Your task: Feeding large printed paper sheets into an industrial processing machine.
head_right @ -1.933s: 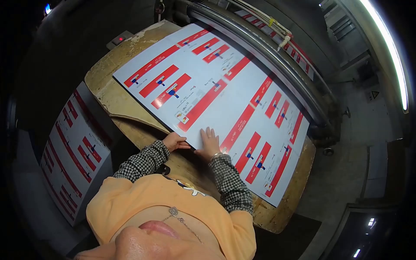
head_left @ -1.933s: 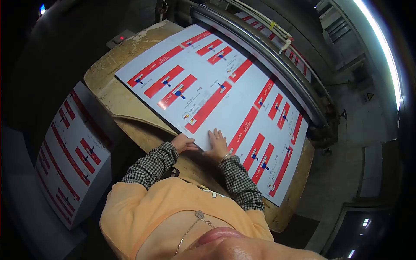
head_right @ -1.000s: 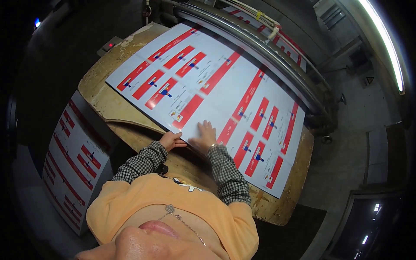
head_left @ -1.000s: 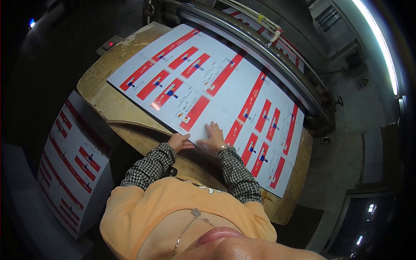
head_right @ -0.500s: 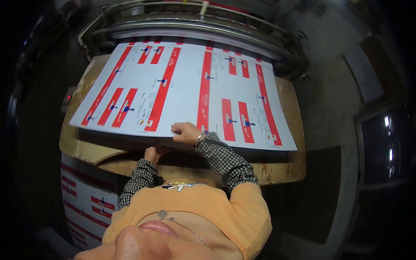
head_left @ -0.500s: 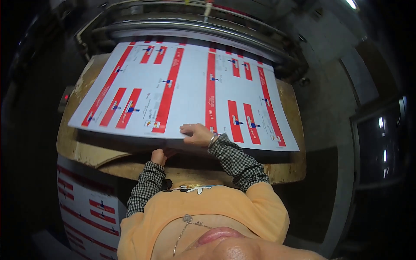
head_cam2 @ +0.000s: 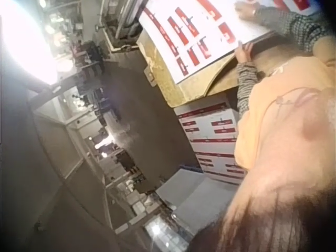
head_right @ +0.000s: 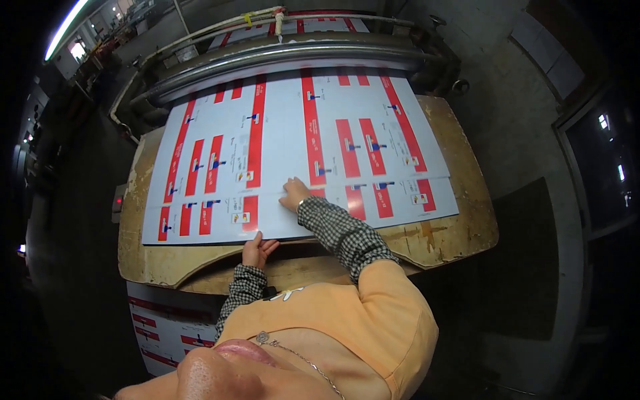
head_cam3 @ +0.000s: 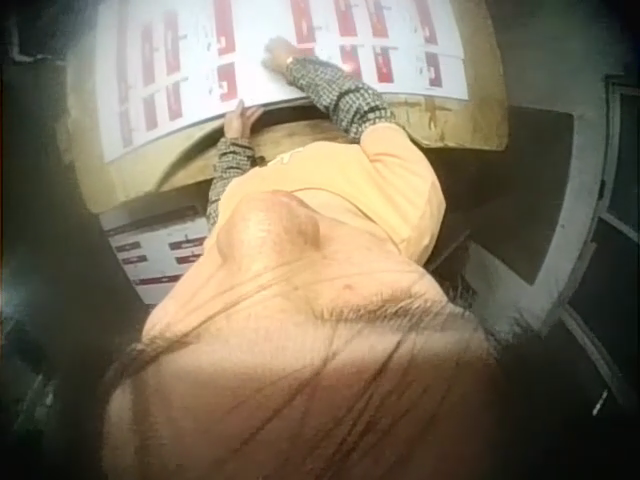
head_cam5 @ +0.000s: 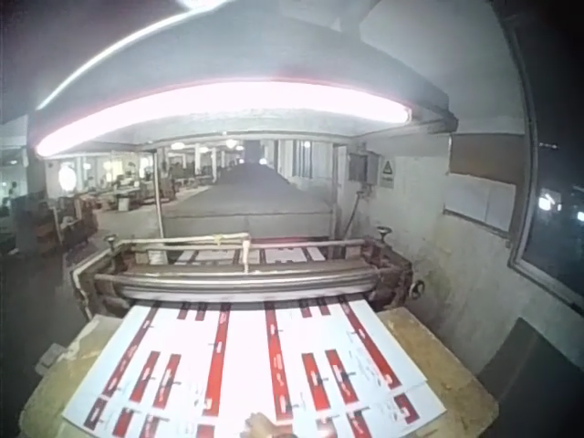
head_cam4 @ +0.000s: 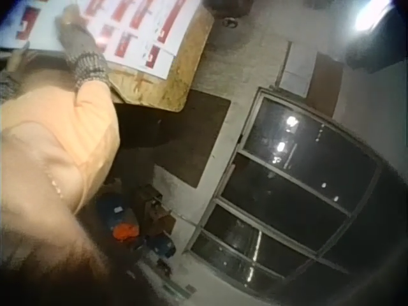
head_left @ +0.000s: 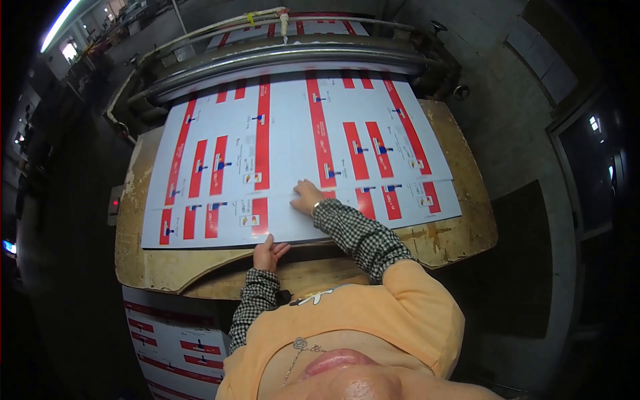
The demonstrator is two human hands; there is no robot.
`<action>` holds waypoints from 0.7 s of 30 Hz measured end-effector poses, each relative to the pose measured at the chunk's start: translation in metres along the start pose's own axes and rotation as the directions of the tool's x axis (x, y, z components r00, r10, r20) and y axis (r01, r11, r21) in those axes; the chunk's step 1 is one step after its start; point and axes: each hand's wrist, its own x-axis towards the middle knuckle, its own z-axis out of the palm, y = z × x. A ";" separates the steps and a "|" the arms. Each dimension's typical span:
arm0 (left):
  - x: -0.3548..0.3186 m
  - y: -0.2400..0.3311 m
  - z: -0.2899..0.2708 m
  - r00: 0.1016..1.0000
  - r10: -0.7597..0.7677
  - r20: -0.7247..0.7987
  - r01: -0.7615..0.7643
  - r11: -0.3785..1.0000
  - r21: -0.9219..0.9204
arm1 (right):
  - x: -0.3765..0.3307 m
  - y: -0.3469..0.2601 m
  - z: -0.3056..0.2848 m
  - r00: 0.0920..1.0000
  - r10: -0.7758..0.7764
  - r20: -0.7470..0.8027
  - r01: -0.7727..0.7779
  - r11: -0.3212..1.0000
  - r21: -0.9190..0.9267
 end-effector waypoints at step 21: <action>-0.005 0.000 0.002 0.999 0.021 -0.028 -0.023 0.996 -0.084 | -0.045 -0.039 -0.044 0.935 -0.209 0.285 0.139 0.959 0.246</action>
